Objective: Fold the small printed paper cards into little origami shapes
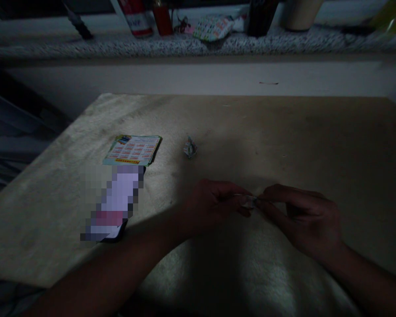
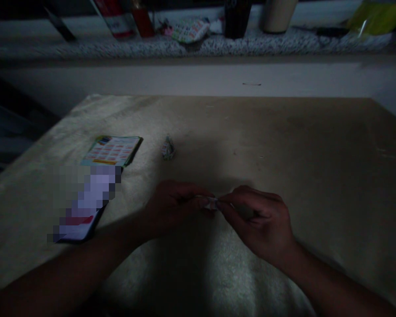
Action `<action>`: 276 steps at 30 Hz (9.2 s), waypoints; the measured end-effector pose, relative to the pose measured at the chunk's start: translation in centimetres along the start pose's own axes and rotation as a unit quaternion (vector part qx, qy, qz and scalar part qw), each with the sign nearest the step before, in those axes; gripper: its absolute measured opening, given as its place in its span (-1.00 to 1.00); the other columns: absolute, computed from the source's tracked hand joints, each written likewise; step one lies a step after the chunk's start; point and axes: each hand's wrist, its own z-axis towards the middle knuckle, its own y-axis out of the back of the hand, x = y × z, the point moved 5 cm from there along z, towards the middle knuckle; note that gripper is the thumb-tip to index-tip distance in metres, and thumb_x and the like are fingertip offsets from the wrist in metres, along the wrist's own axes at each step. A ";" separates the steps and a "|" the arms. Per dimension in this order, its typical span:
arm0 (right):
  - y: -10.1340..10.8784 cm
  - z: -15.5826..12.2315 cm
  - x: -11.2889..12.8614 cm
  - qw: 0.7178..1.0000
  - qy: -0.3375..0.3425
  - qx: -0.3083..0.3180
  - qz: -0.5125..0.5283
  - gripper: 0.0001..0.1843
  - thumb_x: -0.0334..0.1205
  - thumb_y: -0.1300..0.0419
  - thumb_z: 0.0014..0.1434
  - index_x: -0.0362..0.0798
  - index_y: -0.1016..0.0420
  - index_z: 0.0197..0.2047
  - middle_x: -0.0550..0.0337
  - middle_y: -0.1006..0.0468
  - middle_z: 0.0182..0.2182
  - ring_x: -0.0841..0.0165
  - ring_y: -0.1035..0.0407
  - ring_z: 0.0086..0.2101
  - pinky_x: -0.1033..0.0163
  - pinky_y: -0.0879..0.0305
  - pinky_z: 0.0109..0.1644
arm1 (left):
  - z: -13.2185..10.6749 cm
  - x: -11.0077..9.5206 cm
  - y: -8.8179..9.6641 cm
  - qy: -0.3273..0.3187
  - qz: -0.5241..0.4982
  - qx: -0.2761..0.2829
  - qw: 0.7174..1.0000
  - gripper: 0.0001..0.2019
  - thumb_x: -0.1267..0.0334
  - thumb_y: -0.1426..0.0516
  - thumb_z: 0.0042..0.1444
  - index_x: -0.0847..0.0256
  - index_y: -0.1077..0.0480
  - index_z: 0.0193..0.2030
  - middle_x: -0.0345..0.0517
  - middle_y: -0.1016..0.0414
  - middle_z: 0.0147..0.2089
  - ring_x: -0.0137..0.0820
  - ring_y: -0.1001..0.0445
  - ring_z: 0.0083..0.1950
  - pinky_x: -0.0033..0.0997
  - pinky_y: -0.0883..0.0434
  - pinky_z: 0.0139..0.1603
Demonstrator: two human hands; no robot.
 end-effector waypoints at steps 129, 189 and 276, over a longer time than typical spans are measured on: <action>-2.9 -0.1 -2.1 0.974 -0.171 0.045 0.141 -0.72 -0.36 -0.20 0.13 0.04 -0.24 -0.12 0.46 -0.31 -0.58 0.50 -0.24 -0.61 0.43 -0.14 -0.59 | 0.8 2.3 -0.5 0.073 -0.103 0.061 0.990 -0.66 0.26 -0.34 -0.04 0.31 -0.52 -0.10 -0.05 -0.61 -0.21 -0.38 -0.56 -0.21 -0.38 -0.46 -0.14; -1.5 -0.1 0.5 0.979 0.163 0.074 -0.099 -0.78 -0.37 -0.35 0.19 -0.10 -0.52 -0.08 0.04 -0.61 -0.20 0.37 -0.56 -0.30 0.32 -0.54 -0.25 | 0.8 3.3 -0.5 0.154 -0.211 0.024 0.965 -0.80 0.22 -0.27 -0.06 0.36 -0.55 -0.37 -0.09 -0.56 -0.43 -0.39 -0.52 -0.41 -0.38 -0.46 -0.27; -11.2 15.0 -2.8 0.982 0.041 0.101 -0.157 -0.69 -0.17 -0.16 0.24 -0.12 -0.64 -0.08 0.06 -0.67 -0.42 0.27 -0.53 -0.45 0.22 -0.34 -0.34 | -2.4 -4.3 19.0 0.192 0.641 -0.228 0.707 -0.67 0.13 -0.17 0.05 0.35 -0.54 -0.15 0.30 -0.61 -0.12 0.08 -0.59 -0.04 -0.10 -0.51 -0.05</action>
